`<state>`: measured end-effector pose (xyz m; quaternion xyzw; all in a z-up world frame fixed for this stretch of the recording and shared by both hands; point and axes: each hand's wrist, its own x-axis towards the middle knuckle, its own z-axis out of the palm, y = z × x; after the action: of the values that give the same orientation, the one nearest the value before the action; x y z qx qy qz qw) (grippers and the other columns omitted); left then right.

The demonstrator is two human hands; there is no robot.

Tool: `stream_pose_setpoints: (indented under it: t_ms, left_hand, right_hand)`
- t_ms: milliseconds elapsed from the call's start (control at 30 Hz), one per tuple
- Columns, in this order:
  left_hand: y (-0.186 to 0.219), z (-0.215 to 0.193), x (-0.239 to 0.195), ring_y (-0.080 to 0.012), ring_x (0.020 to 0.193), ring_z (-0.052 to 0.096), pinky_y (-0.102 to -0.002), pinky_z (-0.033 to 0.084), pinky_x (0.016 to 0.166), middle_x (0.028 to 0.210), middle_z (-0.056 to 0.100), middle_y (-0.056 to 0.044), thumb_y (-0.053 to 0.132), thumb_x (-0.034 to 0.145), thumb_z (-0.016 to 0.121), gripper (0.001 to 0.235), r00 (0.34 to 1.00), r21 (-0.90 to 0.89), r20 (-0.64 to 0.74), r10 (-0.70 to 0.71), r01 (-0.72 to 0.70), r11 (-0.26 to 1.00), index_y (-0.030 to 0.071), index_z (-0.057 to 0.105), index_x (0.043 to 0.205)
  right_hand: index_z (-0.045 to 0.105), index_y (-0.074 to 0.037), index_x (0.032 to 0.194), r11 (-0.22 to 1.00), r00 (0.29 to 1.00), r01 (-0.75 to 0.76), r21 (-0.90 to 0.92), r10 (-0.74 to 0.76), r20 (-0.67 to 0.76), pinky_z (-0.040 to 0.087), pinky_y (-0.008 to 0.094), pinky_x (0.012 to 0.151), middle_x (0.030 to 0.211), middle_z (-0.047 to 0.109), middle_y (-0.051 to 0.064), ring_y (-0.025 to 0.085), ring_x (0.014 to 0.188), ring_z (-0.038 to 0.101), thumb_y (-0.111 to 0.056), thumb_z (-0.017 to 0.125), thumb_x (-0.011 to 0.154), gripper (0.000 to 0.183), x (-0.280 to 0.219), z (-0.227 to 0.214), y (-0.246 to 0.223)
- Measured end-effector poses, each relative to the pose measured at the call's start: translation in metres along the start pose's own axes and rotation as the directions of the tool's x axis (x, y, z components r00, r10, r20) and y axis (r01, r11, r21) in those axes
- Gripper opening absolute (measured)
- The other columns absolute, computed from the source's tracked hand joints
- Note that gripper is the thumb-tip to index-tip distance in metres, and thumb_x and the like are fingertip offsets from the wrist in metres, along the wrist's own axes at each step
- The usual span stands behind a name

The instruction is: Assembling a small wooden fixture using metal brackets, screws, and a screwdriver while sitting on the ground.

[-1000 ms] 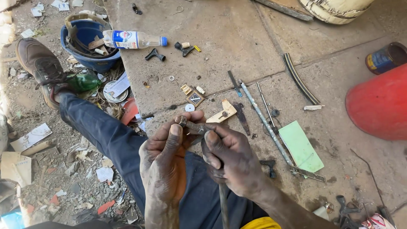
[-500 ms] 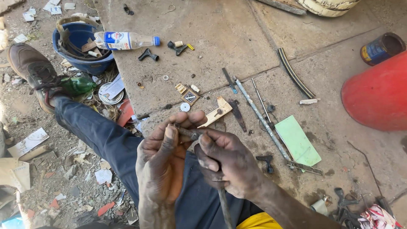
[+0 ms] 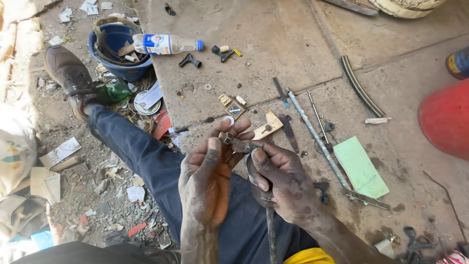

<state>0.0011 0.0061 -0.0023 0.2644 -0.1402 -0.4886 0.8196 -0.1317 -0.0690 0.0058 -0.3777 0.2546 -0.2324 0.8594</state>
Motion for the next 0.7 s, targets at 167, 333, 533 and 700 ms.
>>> stream_pose_setpoints:
  t_ms: [167,333,533,700]
  left_hand:
    - [-0.009,0.006,-0.003,-0.0262,0.096,0.07,-0.036,0.058,0.084,0.117,0.071,-0.025,0.021,0.096,0.065,0.036,0.982,0.07,-0.185,0.029,-0.017,0.997,-0.005,0.058,0.121]
    - [0.006,-0.005,-0.002,-0.0268,0.108,0.07,-0.043,0.057,0.099,0.118,0.073,-0.022,0.009,0.098,0.066,0.026,0.999,0.057,-0.032,0.03,-0.028,0.998,-0.006,0.069,0.119]
    - [0.003,-0.003,0.001,-0.0409,0.129,0.057,-0.052,0.049,0.11,0.141,0.054,-0.032,0.014,0.103,0.055,0.052,0.989,-0.183,0.145,-0.031,0.058,0.981,-0.007,0.039,0.148]
    - [0.0,-0.001,-0.007,-0.0274,0.09,0.072,-0.036,0.061,0.08,0.109,0.074,-0.03,0.01,0.097,0.065,0.026,0.974,0.123,-0.194,0.113,-0.091,0.988,-0.013,0.069,0.108]
  right_hand:
    - [0.06,-0.003,0.138,0.868,0.967,0.227,-0.441,-0.256,-0.008,0.029,0.021,0.043,0.063,0.052,-0.003,0.003,0.05,0.039,-0.034,0.058,0.1,0.049,-0.003,0.006,0.014]
    - [0.063,-0.006,0.135,0.86,0.975,0.196,-0.472,-0.222,-0.001,0.03,0.022,0.04,0.058,0.053,-0.005,0.004,0.046,0.042,-0.04,0.058,0.099,0.05,0.0,0.002,0.007]
    - [0.063,-0.002,0.109,0.98,0.989,-0.048,0.193,0.019,0.15,0.021,0.021,0.032,0.062,0.05,-0.005,0.003,0.04,0.03,-0.024,0.06,0.104,0.022,0.002,0.004,0.008]
    - [0.063,0.0,0.13,0.608,0.914,0.329,-0.722,-0.398,0.081,0.033,0.024,0.045,0.066,0.06,0.0,0.005,0.05,0.042,-0.033,0.052,0.103,0.044,-0.004,0.022,0.01]
